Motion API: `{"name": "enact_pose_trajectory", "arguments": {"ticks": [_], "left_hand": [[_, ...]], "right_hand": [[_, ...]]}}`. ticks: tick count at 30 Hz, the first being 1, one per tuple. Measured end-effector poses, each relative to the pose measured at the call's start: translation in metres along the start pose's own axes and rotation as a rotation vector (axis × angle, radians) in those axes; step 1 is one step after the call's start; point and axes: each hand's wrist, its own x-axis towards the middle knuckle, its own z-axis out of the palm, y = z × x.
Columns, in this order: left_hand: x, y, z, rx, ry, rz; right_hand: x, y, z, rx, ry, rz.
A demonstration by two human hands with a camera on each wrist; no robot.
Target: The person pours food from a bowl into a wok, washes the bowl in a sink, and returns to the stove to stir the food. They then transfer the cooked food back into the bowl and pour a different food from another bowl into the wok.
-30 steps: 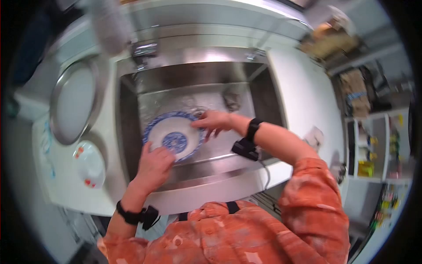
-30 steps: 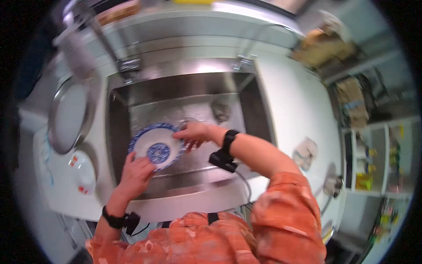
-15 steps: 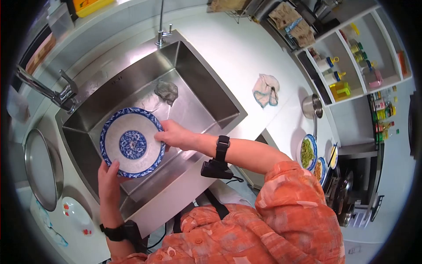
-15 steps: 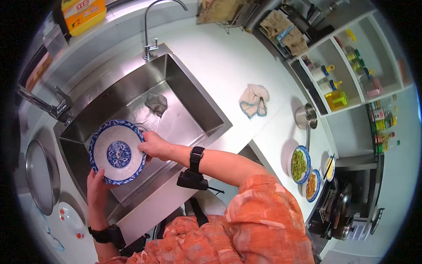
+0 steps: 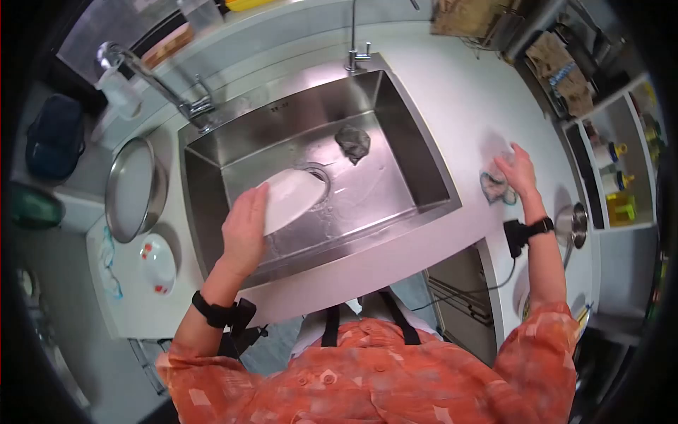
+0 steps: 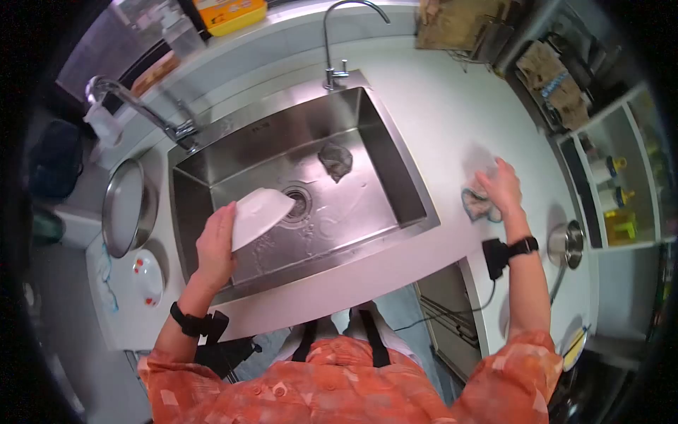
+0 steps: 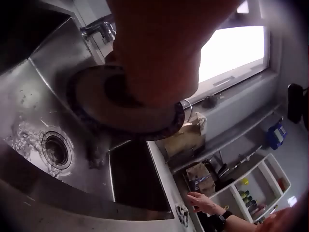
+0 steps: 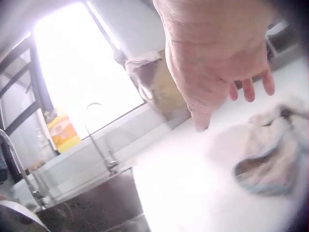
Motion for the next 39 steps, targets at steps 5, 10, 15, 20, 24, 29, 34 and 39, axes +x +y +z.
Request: {"name": "enact_pose_trajectory", "arguments": {"ticks": [5, 10, 15, 20, 24, 29, 34, 39], "left_hand": [[0.018, 0.032, -0.002, -0.002, 0.020, 0.138], [0.039, 0.068, 0.004, -0.042, 0.026, 0.201], [0.063, 0.099, 0.021, -0.110, 0.035, 0.241], [0.096, 0.122, 0.049, -0.125, 0.062, 0.399], [0.120, 0.133, 0.059, -0.141, 0.084, 0.446], [0.129, 0.128, 0.046, -0.255, 0.004, 0.392], [0.127, 0.116, 0.050, -0.521, 0.034, 0.116], [0.118, 0.106, 0.076, -1.127, 0.084, -0.341]], "right_hand": [[-0.029, 0.033, 0.026, -0.153, 0.057, 0.015], [-0.012, 0.067, 0.031, 0.158, 0.107, 0.049], [-0.032, -0.002, -0.022, 1.070, -0.111, 0.156], [-0.052, -0.121, -0.034, 1.114, -0.106, -0.475], [-0.057, -0.158, -0.010, 0.960, -0.210, -0.610], [-0.043, -0.129, 0.005, 0.983, -0.493, -0.332], [-0.059, -0.118, 0.021, 1.502, -0.664, 0.076], [-0.064, -0.119, 0.029, 1.799, -0.638, 0.222]]}}
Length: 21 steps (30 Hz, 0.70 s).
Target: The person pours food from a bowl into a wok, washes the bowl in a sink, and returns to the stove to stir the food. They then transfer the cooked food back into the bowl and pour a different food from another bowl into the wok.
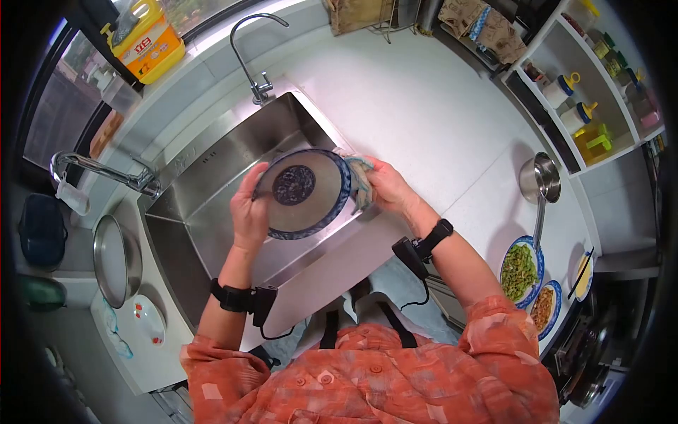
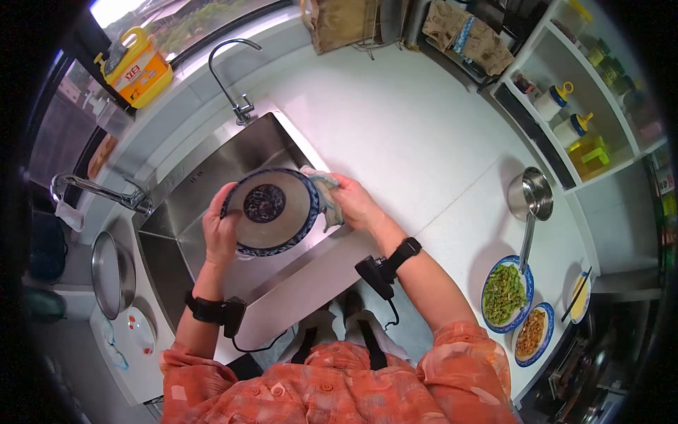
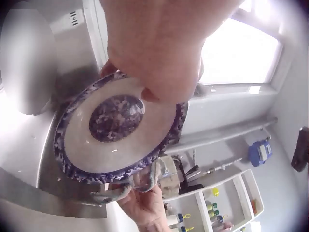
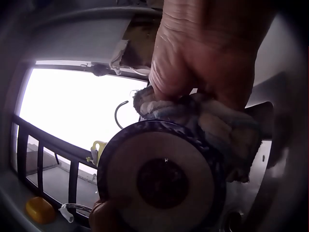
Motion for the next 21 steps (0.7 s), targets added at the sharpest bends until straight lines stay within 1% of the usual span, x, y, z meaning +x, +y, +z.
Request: {"name": "enact_pose_trajectory", "arguments": {"ticks": [1, 2, 3, 4, 6, 7, 8, 9, 10, 12, 13, 14, 16, 17, 18, 20, 21], "left_hand": [[0.001, -0.004, -0.001, -0.001, 0.000, 0.001], [0.004, -0.007, -0.003, -0.201, 0.076, -0.163], [0.006, -0.011, -0.004, -0.402, 0.152, -0.327], [0.008, -0.020, 0.000, -0.406, 0.155, -0.326], [0.011, -0.037, 0.011, -0.802, 0.333, -0.696], [0.009, -0.030, 0.017, -0.869, 0.291, -0.768], [0.007, -0.032, 0.020, -0.870, 0.289, -0.766], [0.004, -0.037, 0.023, -1.027, 0.245, -0.853], [0.001, -0.035, 0.029, -1.183, 0.195, -0.939], [-0.013, -0.026, 0.049, -1.298, -0.221, -0.418], [-0.020, -0.037, 0.048, -1.478, -0.126, -0.691], [-0.024, -0.040, 0.049, -1.480, -0.134, -0.696], [-0.031, -0.029, 0.054, -1.693, -0.109, -0.767], [-0.032, -0.020, 0.054, -1.603, -0.016, -0.845], [-0.034, -0.021, 0.054, -1.602, -0.024, -0.848], [-0.040, -0.024, 0.052, -1.588, -0.073, -0.997], [-0.043, -0.007, 0.054, -1.475, -0.026, -1.011]], "right_hand": [[-0.001, 0.006, -0.005, -0.002, -0.034, 0.037], [-0.002, 0.014, -0.009, -0.005, -0.068, 0.073], [-0.003, 0.027, -0.004, 0.017, -0.033, 0.049], [-0.010, 0.029, 0.009, -0.009, -0.026, 0.022], [-0.015, 0.035, 0.036, -0.161, 0.003, -0.191], [-0.017, 0.037, 0.046, -0.163, 0.002, -0.193], [-0.020, 0.038, 0.054, -0.373, 0.058, -0.445], [-0.023, 0.038, 0.061, -0.583, 0.118, -0.697], [-0.027, 0.037, 0.068, -0.586, 0.125, -0.700], [-0.032, 0.033, 0.078, -1.027, 0.252, -0.961], [-0.031, 0.031, 0.078, -1.109, 0.283, -1.036], [-0.030, 0.026, 0.077, -1.113, 0.291, -1.036], [-0.027, 0.013, 0.076, -1.220, 0.382, -1.085], [-0.024, 0.001, 0.076, -1.206, 0.440, -1.125], [-0.016, -0.007, 0.074, -1.208, 0.447, -1.127], [-0.002, -0.023, 0.067, -0.929, 0.443, -1.075], [-0.002, -0.035, 0.064, -0.953, 0.397, -0.956]]}}
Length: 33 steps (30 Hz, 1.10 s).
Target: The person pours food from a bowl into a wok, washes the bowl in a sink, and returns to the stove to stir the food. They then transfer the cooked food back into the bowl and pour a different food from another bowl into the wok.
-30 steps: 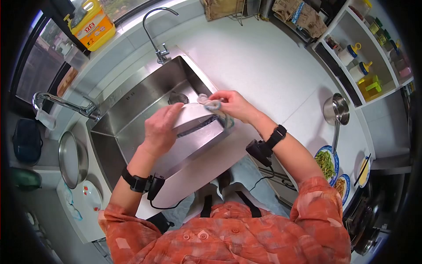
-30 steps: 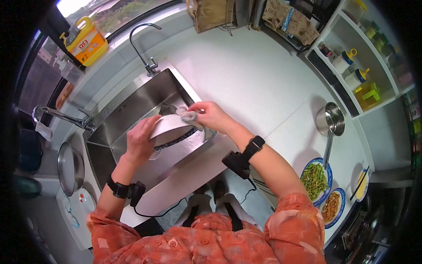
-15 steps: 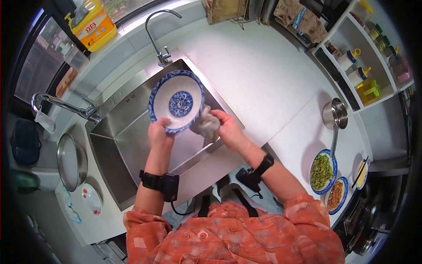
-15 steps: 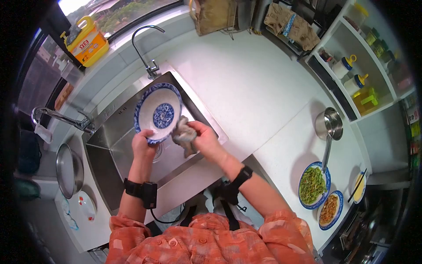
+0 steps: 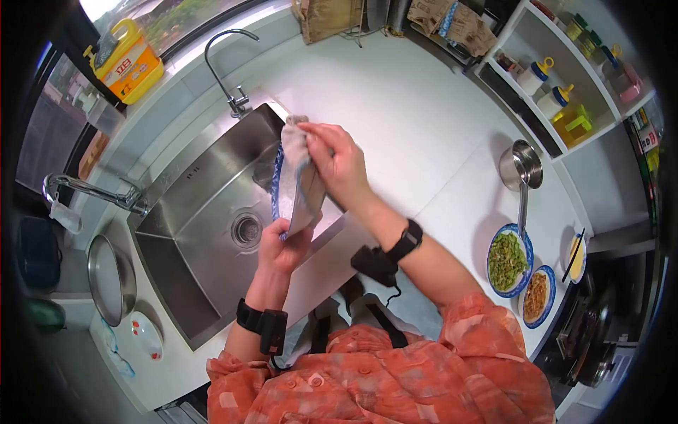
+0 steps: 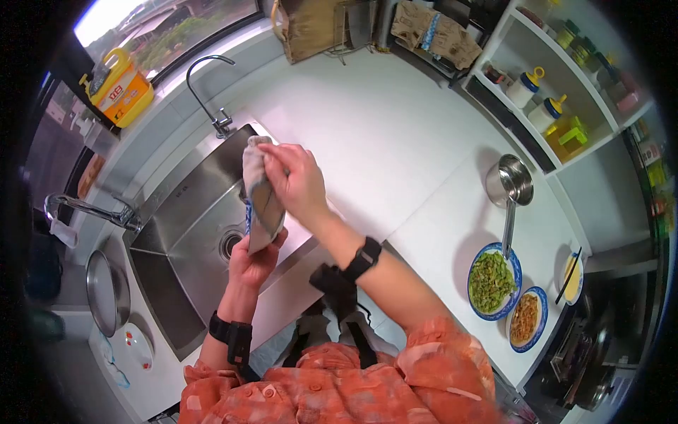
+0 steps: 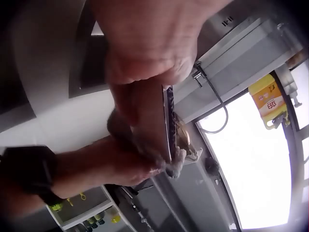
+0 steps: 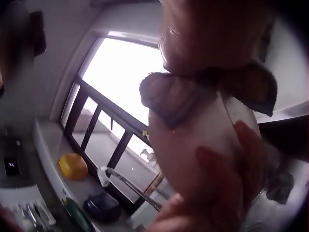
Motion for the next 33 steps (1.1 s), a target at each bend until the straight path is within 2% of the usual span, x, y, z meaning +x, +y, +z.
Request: {"name": "enact_pose_trajectory", "arguments": {"ticks": [1, 3, 4, 5, 7, 8, 9, 11, 12, 14, 18, 20, 23, 25, 26, 28, 29, 31, 32, 33], "left_hand": [[-0.003, -0.001, -0.002, 0.005, 0.000, -0.009], [-0.010, 0.006, -0.013, 0.183, -0.087, -0.148], [-0.004, 0.011, -0.021, 0.125, -0.322, -0.299], [-0.001, 0.012, -0.030, 0.126, -0.326, -0.304], [-0.014, 0.000, -0.006, 0.447, -0.168, -0.076], [-0.019, -0.006, 0.008, 0.452, -0.177, -0.071], [-0.017, -0.005, 0.007, 0.447, -0.175, -0.067], [-0.014, -0.001, 0.003, 0.426, -0.216, -0.120], [-0.012, -0.001, 0.003, 0.425, -0.216, -0.118], [-0.008, -0.001, 0.004, 0.338, -0.188, -0.132], [0.001, -0.013, 0.009, 0.347, -0.206, -0.102], [0.008, -0.016, 0.007, 0.372, -0.201, -0.075], [0.021, -0.020, 0.003, 0.403, -0.201, -0.049], [0.022, -0.022, 0.011, 0.516, -0.212, -0.027], [0.022, -0.026, 0.015, 0.567, -0.165, -0.016], [0.025, -0.039, 0.028, 0.630, -0.148, 0.013], [0.025, -0.045, 0.036, 0.704, -0.131, 0.040], [0.019, -0.045, 0.051, 0.725, -0.169, 0.006], [0.021, -0.040, 0.050, 0.855, -0.219, -0.024], [0.021, -0.039, 0.051, 0.984, -0.269, -0.054]], "right_hand": [[0.007, 0.009, -0.004, -0.005, 0.008, 0.003], [0.013, 0.025, -0.011, 0.735, -0.412, 0.671], [0.012, 0.014, -0.012, 1.010, -0.411, 0.740], [0.005, 0.018, -0.009, 1.006, -0.406, 0.738], [-0.010, 0.022, -0.003, 1.150, -0.622, 0.469], [-0.027, 0.017, -0.016, 1.023, -0.613, 0.586], [-0.037, 0.019, -0.020, 1.023, -0.620, 0.589], [-0.052, 0.031, -0.021, 0.755, -0.654, 0.863], [-0.060, 0.033, -0.024, 0.755, -0.656, 0.863], [-0.072, 0.036, -0.031, 0.374, -0.783, 0.514], [-0.070, 0.050, -0.053, 0.137, -0.878, 0.381], [-0.062, 0.037, -0.079, 0.247, -0.821, 0.527], [-0.056, 0.030, -0.122, 0.338, -0.807, 0.545], [-0.056, 0.004, -0.148, 1.064, -0.367, 0.864], [-0.061, 0.001, -0.148, 1.055, -0.377, 0.870], [-0.072, -0.005, -0.146, 0.796, -0.322, 0.949], [-0.074, -0.003, -0.149, 0.788, -0.323, 0.950], [-0.081, 0.011, -0.153, 0.964, -0.063, 1.154], [-0.086, 0.017, -0.155, 0.955, -0.064, 1.156], [-0.092, 0.023, -0.158, 1.110, -0.015, 1.188]]}}
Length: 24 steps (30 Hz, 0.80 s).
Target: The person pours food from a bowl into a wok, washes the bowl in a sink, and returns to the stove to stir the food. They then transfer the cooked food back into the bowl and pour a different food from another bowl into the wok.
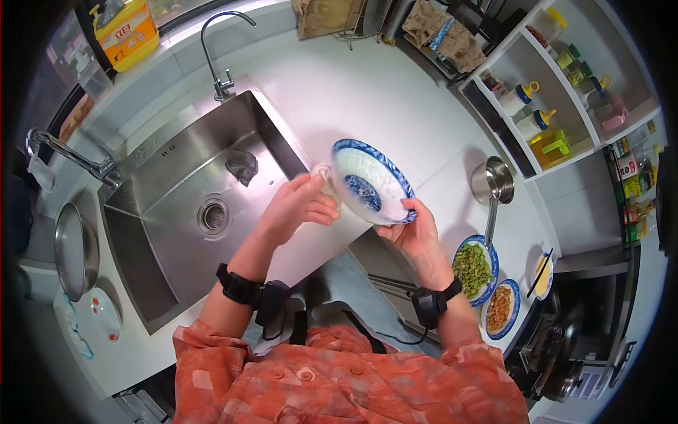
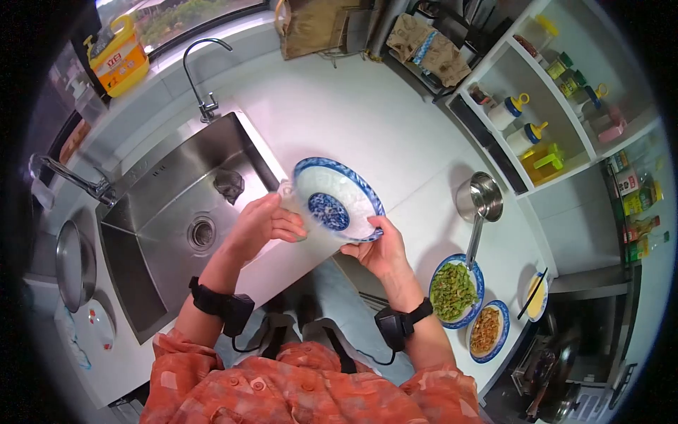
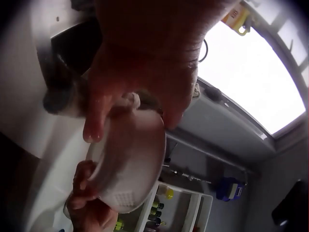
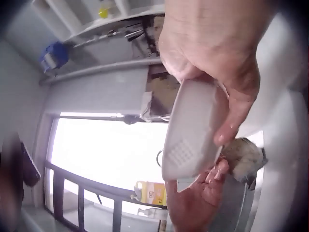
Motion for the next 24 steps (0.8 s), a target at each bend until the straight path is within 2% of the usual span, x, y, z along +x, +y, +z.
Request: {"name": "enact_pose_trajectory", "arguments": {"ticks": [2, 4, 6, 8, 10, 12, 14, 16, 18, 19, 20, 22, 24], "left_hand": [[-0.003, -0.003, 0.009, 0.097, 0.053, 0.051], [-0.009, -0.009, 0.014, 0.337, -0.047, 0.220], [-0.014, -0.022, 0.034, 0.258, -0.009, 0.208], [-0.014, -0.034, 0.057, 0.612, 0.048, 0.636], [-0.012, -0.032, 0.070, 0.669, 0.049, 0.637], [-0.005, -0.029, 0.072, 0.874, 0.141, 0.850], [0.000, -0.024, 0.067, 0.869, 0.116, 0.824], [0.008, -0.021, 0.060, 0.635, 0.105, 0.578], [0.025, -0.025, 0.046, 0.303, 0.139, 0.485], [0.036, -0.027, 0.035, 0.251, 0.146, 0.468], [0.040, -0.022, 0.031, 0.310, 0.157, 0.453], [0.048, -0.018, 0.028, 0.317, 0.159, 0.334], [0.054, -0.022, 0.028, 0.298, 0.102, 0.305]], "right_hand": [[-0.002, 0.002, -0.012, 0.306, -0.062, 0.059], [-0.005, 0.005, -0.016, 0.372, -0.052, 0.049], [-0.004, 0.009, -0.022, 0.440, -0.020, 0.026], [-0.004, 0.019, -0.033, 0.463, 0.026, 0.010], [-0.010, 0.026, -0.034, 0.484, 0.073, -0.007], [-0.019, 0.032, -0.031, 0.473, -0.091, 0.028], [-0.025, 0.033, -0.036, 0.515, -0.076, 0.060], [-0.030, 0.034, -0.041, 0.468, -0.069, 0.162], [-0.039, 0.041, -0.042, 0.408, -0.034, 0.121], [-0.047, 0.046, -0.045, 0.328, 0.005, 0.113], [-0.058, 0.049, -0.034, 0.231, 0.143, 0.080], [-0.071, 0.057, -0.027, 0.207, 0.118, 0.078], [-0.084, 0.061, -0.017, 0.132, 0.218, 0.004]]}}
